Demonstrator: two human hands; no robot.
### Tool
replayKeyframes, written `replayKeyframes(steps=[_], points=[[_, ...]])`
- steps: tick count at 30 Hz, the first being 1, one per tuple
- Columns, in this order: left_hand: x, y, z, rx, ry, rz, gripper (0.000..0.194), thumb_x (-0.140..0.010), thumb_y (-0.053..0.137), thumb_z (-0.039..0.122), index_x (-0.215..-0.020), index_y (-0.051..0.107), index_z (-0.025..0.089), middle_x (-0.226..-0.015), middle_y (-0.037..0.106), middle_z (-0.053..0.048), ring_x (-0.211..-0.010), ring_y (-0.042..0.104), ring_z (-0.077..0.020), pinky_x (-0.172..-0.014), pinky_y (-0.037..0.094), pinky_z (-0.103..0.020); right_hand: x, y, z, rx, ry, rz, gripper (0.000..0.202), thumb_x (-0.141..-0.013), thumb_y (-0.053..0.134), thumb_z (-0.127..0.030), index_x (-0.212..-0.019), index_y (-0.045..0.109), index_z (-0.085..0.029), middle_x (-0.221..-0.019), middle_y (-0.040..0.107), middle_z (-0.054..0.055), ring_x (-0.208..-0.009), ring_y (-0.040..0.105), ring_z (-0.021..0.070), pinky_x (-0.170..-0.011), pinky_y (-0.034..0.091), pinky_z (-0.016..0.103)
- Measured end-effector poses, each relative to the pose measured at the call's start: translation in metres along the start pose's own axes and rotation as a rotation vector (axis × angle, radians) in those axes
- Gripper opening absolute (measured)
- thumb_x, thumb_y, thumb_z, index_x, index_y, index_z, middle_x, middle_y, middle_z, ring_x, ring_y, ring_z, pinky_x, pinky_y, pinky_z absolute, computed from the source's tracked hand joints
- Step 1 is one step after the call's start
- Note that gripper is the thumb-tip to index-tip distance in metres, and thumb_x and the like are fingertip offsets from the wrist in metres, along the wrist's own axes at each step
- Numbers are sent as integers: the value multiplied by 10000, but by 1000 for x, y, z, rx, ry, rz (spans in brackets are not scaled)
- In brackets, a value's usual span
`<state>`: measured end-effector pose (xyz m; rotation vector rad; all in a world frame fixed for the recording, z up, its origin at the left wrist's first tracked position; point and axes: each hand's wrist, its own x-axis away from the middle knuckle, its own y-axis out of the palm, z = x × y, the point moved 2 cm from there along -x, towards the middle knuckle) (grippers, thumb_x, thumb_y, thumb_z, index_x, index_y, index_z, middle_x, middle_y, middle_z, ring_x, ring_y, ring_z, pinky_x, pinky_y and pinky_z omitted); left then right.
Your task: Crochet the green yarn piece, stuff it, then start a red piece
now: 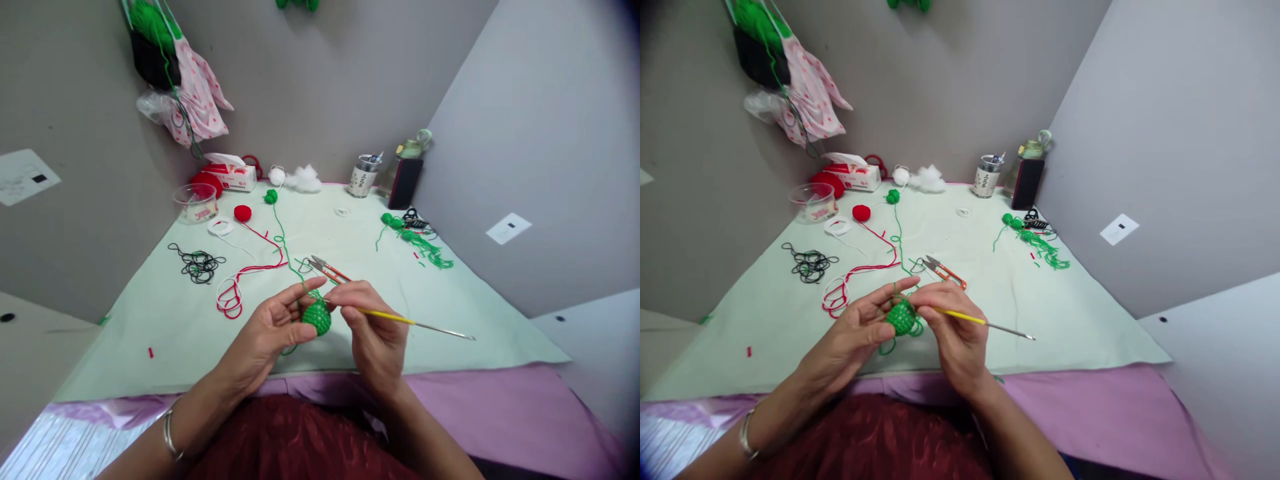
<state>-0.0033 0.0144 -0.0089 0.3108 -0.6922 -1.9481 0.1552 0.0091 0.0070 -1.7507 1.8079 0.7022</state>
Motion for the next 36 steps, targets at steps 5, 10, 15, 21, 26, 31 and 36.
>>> replayKeyframes(steps=[5,10,15,21,26,31,36], points=[[1,-6,1,-86,14,26,626,-704,882,292,-1305,705,296,-1061,658,-37,-1074,580,-193,-927,422,-267,5,-5,6,-81,98,54,175,-981,613,-209,-1003,782,-252,-874,738,32,-827,677,185,-788,535,370],[3,-11,4,-150,-26,-28,596,-736,843,299,-1315,701,291,-1131,656,-57,-1062,578,-210,-885,430,-289,2,-12,7,-230,240,40,161,-976,623,-253,-954,783,-242,-793,699,25,-727,653,163,-689,529,324],[4,-12,7,-155,-52,-62,511,-739,838,322,-1240,747,274,-1114,680,-59,-1030,589,-196,-855,435,-274,-3,-18,7,-388,409,92,152,-925,693,-302,-843,780,-208,-745,667,18,-612,618,125,-565,500,255],[3,-9,2,-166,-17,-74,600,-720,870,238,-1293,707,307,-1064,695,-38,-1041,634,-211,-926,461,-324,2,-11,6,-327,310,-35,161,-962,651,-319,-921,788,-246,-790,703,29,-676,633,147,-596,513,277],[4,-6,1,-221,33,-51,595,-743,868,187,-1290,697,344,-1096,701,-22,-1076,638,-196,-925,492,-301,6,-4,4,-15,108,-101,179,-965,642,-206,-1009,797,-284,-964,778,39,-955,692,201,-866,538,373],[6,-3,7,-390,74,5,610,-754,867,225,-1317,677,363,-1147,641,-21,-1091,625,-199,-978,482,-330,8,-5,15,-215,261,-18,139,-966,648,-295,-961,782,-259,-914,773,34,-742,666,153,-660,548,291],[7,-1,10,-494,148,-19,557,-772,847,215,-1274,698,404,-1037,561,8,-1099,618,-202,-1047,452,-376,5,-5,17,-357,429,23,213,-924,694,-396,-865,740,-198,-783,746,41,-641,664,144,-586,565,266]])
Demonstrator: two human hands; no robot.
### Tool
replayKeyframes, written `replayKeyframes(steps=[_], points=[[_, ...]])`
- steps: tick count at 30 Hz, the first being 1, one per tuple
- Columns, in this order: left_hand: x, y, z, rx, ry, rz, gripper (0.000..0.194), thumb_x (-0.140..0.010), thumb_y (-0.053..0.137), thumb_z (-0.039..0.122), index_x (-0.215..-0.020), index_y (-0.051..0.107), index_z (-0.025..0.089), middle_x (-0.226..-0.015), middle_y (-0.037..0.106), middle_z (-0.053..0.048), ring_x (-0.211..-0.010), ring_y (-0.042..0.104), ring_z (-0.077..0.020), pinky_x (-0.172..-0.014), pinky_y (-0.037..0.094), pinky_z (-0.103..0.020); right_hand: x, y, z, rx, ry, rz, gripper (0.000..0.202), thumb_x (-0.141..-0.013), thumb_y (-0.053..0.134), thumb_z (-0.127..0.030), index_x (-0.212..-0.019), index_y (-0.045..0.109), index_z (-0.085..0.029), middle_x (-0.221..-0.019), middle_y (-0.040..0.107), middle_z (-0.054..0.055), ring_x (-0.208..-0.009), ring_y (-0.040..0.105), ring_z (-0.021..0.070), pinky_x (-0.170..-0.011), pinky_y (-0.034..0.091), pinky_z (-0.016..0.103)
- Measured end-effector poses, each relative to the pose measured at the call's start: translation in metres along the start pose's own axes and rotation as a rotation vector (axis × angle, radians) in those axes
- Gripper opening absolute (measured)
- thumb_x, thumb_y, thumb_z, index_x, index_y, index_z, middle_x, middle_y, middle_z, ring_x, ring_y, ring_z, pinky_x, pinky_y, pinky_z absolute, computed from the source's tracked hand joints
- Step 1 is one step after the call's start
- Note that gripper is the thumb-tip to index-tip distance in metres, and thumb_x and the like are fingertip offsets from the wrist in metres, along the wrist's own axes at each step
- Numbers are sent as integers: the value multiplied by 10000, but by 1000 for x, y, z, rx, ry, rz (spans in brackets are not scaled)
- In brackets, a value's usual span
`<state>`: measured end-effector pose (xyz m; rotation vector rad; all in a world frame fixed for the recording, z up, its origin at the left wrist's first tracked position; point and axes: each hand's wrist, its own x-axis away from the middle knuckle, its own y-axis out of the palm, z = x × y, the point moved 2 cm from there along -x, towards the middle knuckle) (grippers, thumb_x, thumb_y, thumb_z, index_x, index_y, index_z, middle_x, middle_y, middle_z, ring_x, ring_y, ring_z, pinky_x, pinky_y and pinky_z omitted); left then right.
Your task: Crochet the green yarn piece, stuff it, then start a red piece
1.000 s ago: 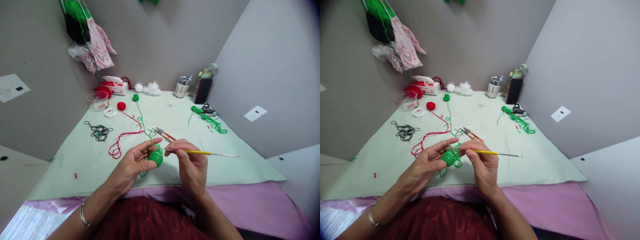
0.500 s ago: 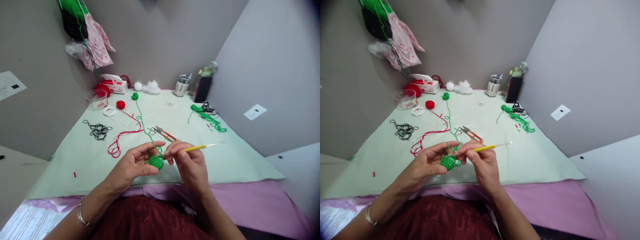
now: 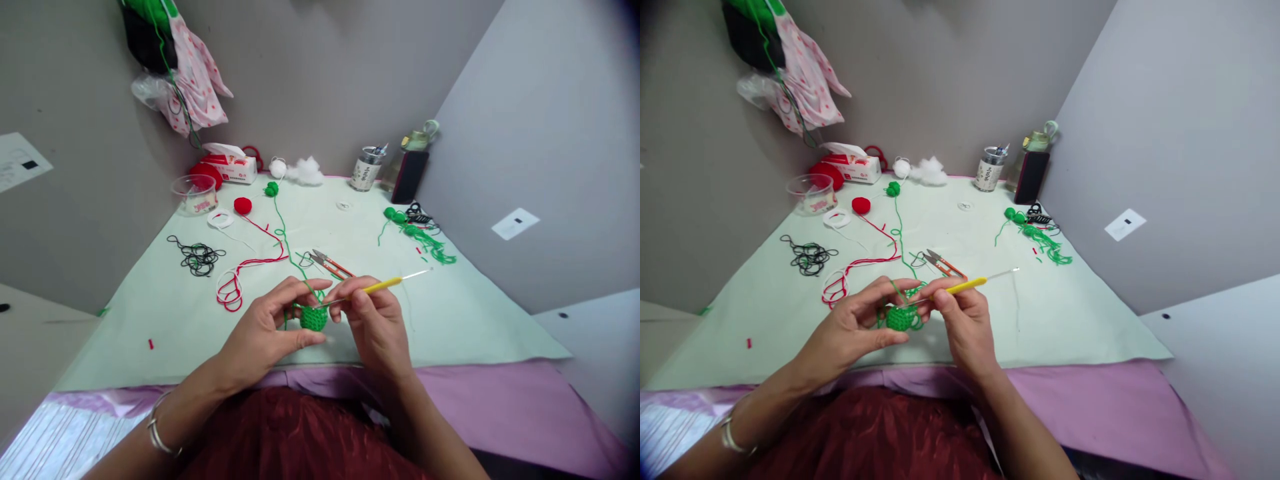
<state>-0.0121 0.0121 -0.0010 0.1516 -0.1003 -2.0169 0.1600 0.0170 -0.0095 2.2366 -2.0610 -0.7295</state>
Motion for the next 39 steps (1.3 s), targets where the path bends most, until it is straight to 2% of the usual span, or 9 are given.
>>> replayKeyframes(steps=[6,11,15,17,22,26,32,36,39], points=[[1,-1,2,-103,46,-3,542,-793,821,189,-1276,695,401,-1016,556,8,-1068,601,-180,-998,460,-331,-3,-2,-5,-47,36,-68,219,-973,629,-370,-872,695,-187,-788,756,43,-632,676,138,-581,570,259],[1,-2,3,-156,66,8,532,-791,822,185,-1269,705,385,-1002,568,4,-1030,587,-170,-984,458,-324,-1,-8,-11,102,-33,-116,207,-997,590,-352,-931,704,-192,-861,758,48,-691,696,151,-637,595,294],[1,-3,3,-160,64,17,538,-786,830,198,-1277,704,378,-1019,578,-2,-1039,578,-176,-971,463,-320,3,-7,-20,301,-169,-169,186,-1017,545,-242,-979,725,-213,-891,752,43,-726,691,150,-697,590,314],[1,-3,3,-163,68,38,537,-783,833,204,-1277,705,371,-990,574,3,-1003,576,-165,-949,471,-305,5,-5,-22,411,-285,-187,188,-1009,547,-189,-1033,729,-232,-919,759,43,-778,703,161,-738,587,329],[0,1,-2,-139,70,165,471,-775,843,248,-1230,734,311,-1053,606,-19,-1004,580,-174,-912,490,-287,15,0,-17,683,-600,-228,290,-969,581,-117,-1197,695,-255,-1059,775,97,-947,731,217,-777,604,376],[3,5,-5,-87,103,248,434,-828,803,306,-1254,721,311,-1081,608,-24,-1012,588,-165,-890,504,-256,20,3,-12,864,-724,-197,370,-913,653,-90,-1227,696,-280,-1133,775,111,-989,732,234,-763,618,380],[6,6,0,-157,224,207,383,-851,786,245,-1210,732,366,-1118,626,-8,-1084,602,-150,-942,512,-230,9,2,-18,466,-524,-124,235,-974,591,-140,-1103,742,-267,-979,789,66,-904,748,217,-780,605,398],[5,5,3,-234,271,197,499,-823,810,221,-1279,697,389,-1084,639,-7,-1056,631,-163,-985,531,-281,6,0,-23,377,-412,-96,181,-993,582,-197,-1030,750,-253,-933,791,54,-846,743,210,-752,604,392],[7,5,3,-280,308,223,583,-804,823,217,-1342,662,374,-1093,641,-21,-1053,635,-185,-974,555,-315,7,0,-24,374,-385,-98,173,-996,582,-216,-1007,752,-245,-913,790,50,-813,739,200,-733,603,374]])
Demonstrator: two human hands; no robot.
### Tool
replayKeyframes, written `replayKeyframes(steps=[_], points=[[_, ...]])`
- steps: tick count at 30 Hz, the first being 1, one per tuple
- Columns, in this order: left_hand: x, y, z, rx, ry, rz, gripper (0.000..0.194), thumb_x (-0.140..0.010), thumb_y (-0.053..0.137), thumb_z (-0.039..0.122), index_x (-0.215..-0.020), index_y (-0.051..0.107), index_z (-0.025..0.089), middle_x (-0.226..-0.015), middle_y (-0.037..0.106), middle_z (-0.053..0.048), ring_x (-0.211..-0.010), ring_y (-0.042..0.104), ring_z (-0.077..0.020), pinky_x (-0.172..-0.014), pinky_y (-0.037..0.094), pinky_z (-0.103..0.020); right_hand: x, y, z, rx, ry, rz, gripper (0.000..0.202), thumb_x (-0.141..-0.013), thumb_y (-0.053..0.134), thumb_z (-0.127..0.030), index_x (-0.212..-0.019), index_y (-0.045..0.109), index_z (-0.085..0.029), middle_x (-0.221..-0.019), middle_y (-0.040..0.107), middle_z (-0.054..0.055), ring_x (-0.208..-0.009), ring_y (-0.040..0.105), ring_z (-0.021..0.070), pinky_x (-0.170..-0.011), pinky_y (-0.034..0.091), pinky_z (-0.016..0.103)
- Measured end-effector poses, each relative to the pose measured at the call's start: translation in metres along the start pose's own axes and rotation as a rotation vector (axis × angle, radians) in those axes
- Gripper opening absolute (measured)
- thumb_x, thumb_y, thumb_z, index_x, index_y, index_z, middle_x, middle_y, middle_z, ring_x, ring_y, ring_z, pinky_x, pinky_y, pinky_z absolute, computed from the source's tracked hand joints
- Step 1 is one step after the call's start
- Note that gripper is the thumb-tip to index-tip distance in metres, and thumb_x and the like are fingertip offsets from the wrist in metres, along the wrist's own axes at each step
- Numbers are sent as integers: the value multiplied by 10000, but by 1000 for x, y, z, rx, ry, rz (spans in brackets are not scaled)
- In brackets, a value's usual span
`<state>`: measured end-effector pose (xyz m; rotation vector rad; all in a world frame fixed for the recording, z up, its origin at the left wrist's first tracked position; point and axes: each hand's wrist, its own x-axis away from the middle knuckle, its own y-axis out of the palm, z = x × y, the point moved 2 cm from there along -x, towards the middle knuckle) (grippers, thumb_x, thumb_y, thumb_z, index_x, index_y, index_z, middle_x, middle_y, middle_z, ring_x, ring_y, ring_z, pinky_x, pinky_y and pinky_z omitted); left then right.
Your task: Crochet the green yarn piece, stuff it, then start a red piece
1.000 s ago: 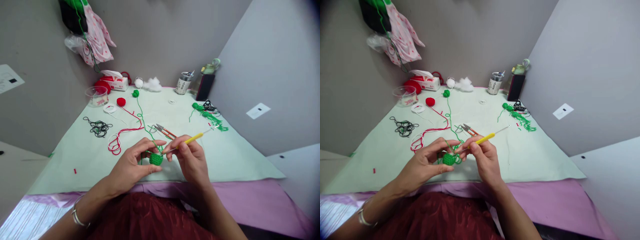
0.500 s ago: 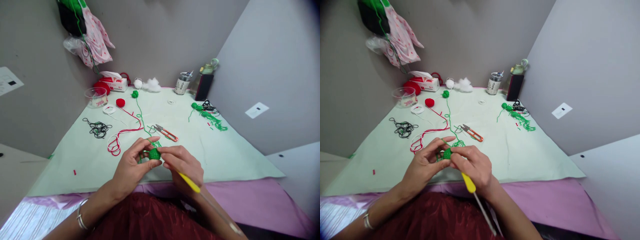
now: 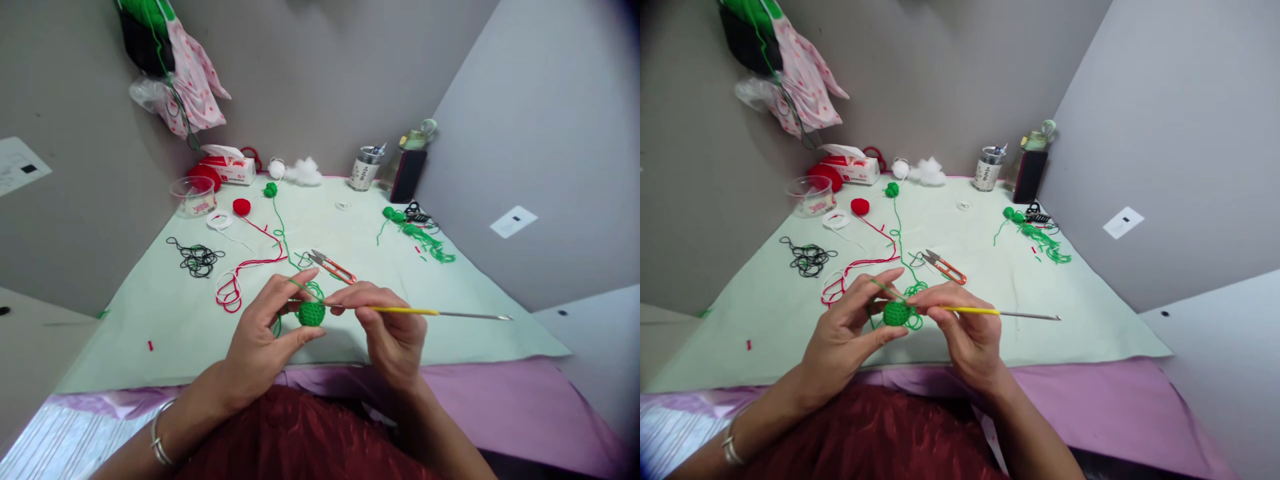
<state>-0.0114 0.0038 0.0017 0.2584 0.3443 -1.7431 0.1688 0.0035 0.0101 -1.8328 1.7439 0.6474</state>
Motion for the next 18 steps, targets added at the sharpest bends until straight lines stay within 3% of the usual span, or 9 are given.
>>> replayKeyframes(steps=[7,10,14,18], points=[[2,0,-2,-64,62,-3,608,-827,801,180,-1358,637,427,-1065,705,16,-1016,662,-163,-1007,532,-307,0,1,0,17,-4,-25,186,-997,576,-201,-1031,751,-253,-916,787,41,-821,736,191,-734,603,364],[1,-1,-4,-57,43,29,585,-803,825,195,-1328,667,397,-1068,700,4,-994,666,-168,-975,552,-309,1,0,0,4,-23,-37,197,-994,576,-180,-1044,751,-254,-917,784,43,-842,743,195,-746,610,372],[0,-3,-5,-45,-20,57,494,-782,842,219,-1245,726,342,-1054,705,-16,-990,667,-187,-961,559,-322,1,-3,-2,25,-46,-153,255,-991,556,-129,-1126,732,-255,-1004,778,62,-949,744,212,-794,615,400],[-1,-3,-3,-33,-74,85,370,-757,859,243,-1115,778,284,-1033,712,-33,-1003,667,-212,-943,559,-337,3,-2,-3,197,-138,-208,327,-986,542,-91,-1219,692,-264,-1066,772,78,-989,735,211,-814,619,398]])
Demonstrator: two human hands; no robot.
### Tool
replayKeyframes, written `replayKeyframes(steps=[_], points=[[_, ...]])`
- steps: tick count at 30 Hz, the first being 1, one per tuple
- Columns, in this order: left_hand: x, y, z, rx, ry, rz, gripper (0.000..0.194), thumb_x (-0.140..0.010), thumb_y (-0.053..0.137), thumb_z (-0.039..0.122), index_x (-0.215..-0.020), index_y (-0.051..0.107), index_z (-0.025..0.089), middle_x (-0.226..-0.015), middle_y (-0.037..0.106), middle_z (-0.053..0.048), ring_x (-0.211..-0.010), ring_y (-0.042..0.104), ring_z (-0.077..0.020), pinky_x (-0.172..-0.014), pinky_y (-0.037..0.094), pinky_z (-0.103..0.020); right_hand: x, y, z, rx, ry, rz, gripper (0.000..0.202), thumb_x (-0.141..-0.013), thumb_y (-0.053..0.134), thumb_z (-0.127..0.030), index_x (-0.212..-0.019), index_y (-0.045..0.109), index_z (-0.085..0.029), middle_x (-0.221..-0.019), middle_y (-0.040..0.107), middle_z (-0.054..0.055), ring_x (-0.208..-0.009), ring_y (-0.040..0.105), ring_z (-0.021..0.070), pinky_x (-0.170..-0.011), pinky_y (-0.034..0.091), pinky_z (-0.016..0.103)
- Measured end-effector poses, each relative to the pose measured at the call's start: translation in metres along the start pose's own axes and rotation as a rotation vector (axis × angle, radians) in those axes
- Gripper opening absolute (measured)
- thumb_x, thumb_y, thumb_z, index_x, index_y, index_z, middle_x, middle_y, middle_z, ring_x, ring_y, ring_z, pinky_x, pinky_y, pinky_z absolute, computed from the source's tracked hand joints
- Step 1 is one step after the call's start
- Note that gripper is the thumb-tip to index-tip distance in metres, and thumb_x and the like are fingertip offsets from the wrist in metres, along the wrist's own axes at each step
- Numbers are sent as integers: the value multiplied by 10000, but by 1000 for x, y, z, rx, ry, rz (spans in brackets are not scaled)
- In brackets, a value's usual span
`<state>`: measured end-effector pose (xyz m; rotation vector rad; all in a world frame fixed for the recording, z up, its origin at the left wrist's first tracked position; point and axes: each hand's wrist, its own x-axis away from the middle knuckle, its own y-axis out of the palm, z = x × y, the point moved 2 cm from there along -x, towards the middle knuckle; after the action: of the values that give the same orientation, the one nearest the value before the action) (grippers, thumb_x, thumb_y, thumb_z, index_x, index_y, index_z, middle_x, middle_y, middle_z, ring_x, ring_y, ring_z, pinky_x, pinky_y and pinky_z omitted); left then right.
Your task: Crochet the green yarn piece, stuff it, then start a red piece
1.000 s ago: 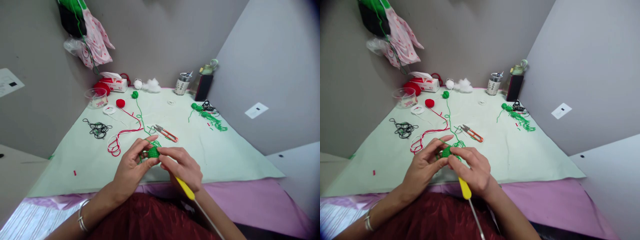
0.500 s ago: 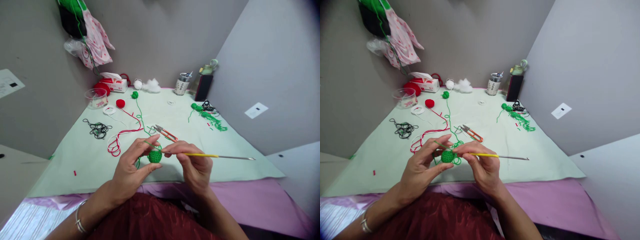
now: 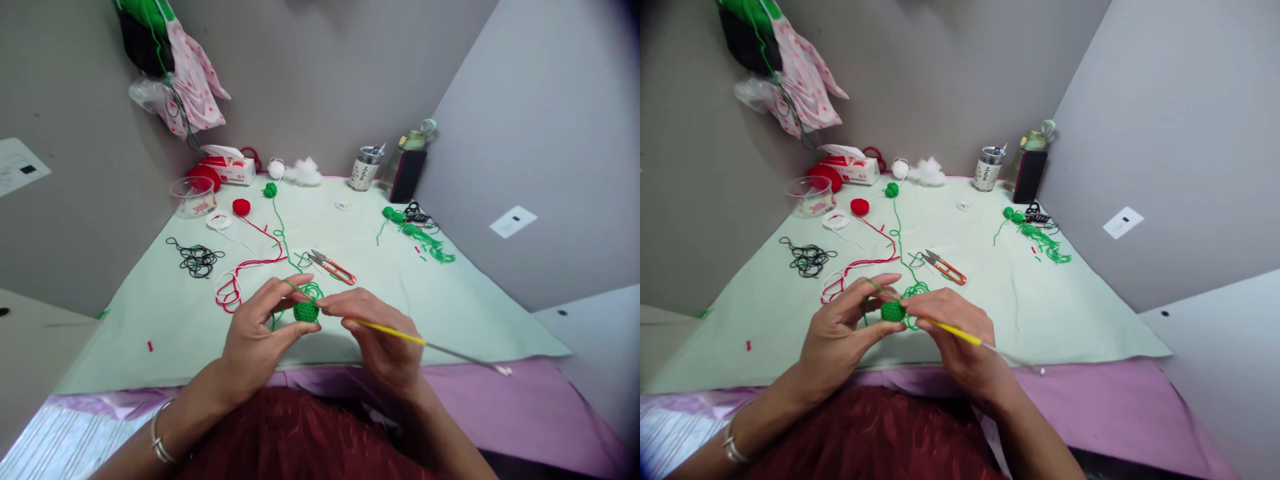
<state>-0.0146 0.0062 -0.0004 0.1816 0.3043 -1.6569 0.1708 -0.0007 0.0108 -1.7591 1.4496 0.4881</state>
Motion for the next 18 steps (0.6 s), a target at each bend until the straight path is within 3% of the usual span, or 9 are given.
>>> replayKeyframes(steps=[5,10,14,18], points=[[3,4,-3,103,-103,52,478,-735,874,248,-1194,753,298,-1061,693,-19,-985,650,-187,-909,546,-291,9,11,-3,335,-181,67,365,-950,610,-100,-1286,670,-227,-1090,747,110,-996,712,221,-791,625,365],[7,8,-7,292,-214,-20,505,-801,825,250,-1285,712,335,-1052,663,-4,-982,620,-145,-896,504,-231,19,20,-5,592,-304,163,391,-940,602,-67,-1299,680,-203,-1038,732,98,-997,685,220,-825,624,358],[6,9,-7,625,-455,-161,584,-759,861,339,-1318,692,326,-1050,649,-14,-987,587,-139,-871,475,-207,14,20,-1,326,-231,225,377,-960,586,-82,-1257,712,-277,-1033,737,67,-946,697,203,-768,620,349],[1,9,-6,729,-509,-216,645,-677,912,311,-1291,714,301,-1010,619,-17,-956,557,-140,-846,447,-211,5,16,2,-60,-13,234,291,-979,591,-134,-1151,757,-301,-992,749,49,-885,711,187,-718,600,330]])
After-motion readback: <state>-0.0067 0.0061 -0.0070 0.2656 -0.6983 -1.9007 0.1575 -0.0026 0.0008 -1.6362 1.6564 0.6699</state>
